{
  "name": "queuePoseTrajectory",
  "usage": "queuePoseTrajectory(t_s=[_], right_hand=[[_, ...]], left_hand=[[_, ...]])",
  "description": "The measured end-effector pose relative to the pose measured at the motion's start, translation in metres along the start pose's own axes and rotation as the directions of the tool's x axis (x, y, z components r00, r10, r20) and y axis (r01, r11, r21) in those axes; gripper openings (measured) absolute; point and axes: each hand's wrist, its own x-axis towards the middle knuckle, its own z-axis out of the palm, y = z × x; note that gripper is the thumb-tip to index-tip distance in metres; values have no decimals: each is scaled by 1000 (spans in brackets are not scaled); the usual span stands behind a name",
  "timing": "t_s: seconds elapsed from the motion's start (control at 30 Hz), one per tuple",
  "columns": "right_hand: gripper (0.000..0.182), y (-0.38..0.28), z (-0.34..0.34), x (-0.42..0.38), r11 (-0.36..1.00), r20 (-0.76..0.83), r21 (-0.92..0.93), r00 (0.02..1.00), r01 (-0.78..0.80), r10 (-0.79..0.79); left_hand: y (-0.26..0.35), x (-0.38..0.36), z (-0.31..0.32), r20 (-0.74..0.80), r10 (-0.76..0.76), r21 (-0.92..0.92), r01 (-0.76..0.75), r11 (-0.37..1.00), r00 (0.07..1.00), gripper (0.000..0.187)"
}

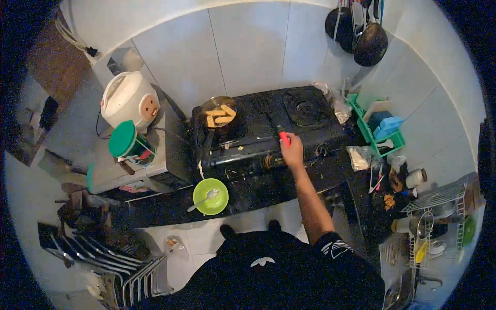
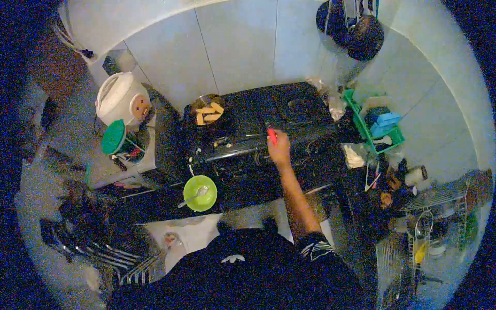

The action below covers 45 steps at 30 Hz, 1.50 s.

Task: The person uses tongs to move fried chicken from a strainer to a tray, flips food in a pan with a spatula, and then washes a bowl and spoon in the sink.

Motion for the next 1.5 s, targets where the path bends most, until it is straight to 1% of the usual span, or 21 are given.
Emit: queuePoseTrajectory(t_s=[0.03,0.1,0.13,0.2,0.33,0.4,0.43,0.53,0.6,0.63,0.7,0.83,0.9,1.1,1.23,1.3,1.43,1.5], right_hand=[[32,3,0,1,1000,7,12,1000,1,-1],[29,9,-1,4,989,-13,-102,994,103,-105],[29,12,-1,7,991,-10,-90,995,100,-101],[29,18,-1,6,955,-6,-202,975,218,-223],[30,25,-5,5,962,24,-128,970,243,-242],[30,30,-8,9,972,84,-102,976,210,-202],[30,32,-9,9,971,94,-94,973,218,-209],[31,29,-10,12,967,73,-73,968,245,-240],[32,28,-12,14,975,136,-117,976,187,-171],[32,28,-11,16,974,139,-114,974,194,-177],[37,31,-11,18,980,206,-102,967,171,-147],[35,35,-7,19,982,178,-67,971,176,-162],[39,34,-6,18,966,155,-114,965,230,-212],[44,22,-10,17,954,175,-202,967,220,-186],[45,18,-12,19,956,166,-201,969,213,-181],[46,17,-13,19,963,174,-233,980,133,-93],[48,13,-14,20,936,149,-310,981,167,-126],[49,7,-19,20,923,98,-351,987,157,-130]], left_hand=[[-10,-4,2,-15,-33,0,33,999,999,37],[-26,-13,6,-28,-79,3,79,997,997,36],[-30,-16,9,-29,-89,11,90,996,996,36],[-41,-27,16,-25,-102,23,103,994,994,36],[-49,-43,29,-19,-110,31,110,993,994,35],[-52,-49,34,-21,-116,26,117,993,993,35],[-54,-51,37,-22,-117,24,118,993,993,34],[-60,-55,40,-34,-134,9,134,991,990,34],[-65,-57,41,-36,-146,2,146,989,989,34],[-67,-57,42,-37,-153,-1,153,988,988,33],[-70,-55,42,-32,-164,-3,164,987,986,33],[-74,-48,38,-16,-177,-6,177,984,984,32],[-76,-47,35,-9,-183,-2,183,983,983,32],[-79,-34,18,23,-191,4,191,982,981,31],[-80,-21,0,50,-211,15,210,978,976,30],[-81,-15,-11,66,-222,23,221,975,973,30],[-85,-2,-31,90,-255,31,254,967,963,29],[-87,4,-42,98,-272,35,270,962,957,29]])
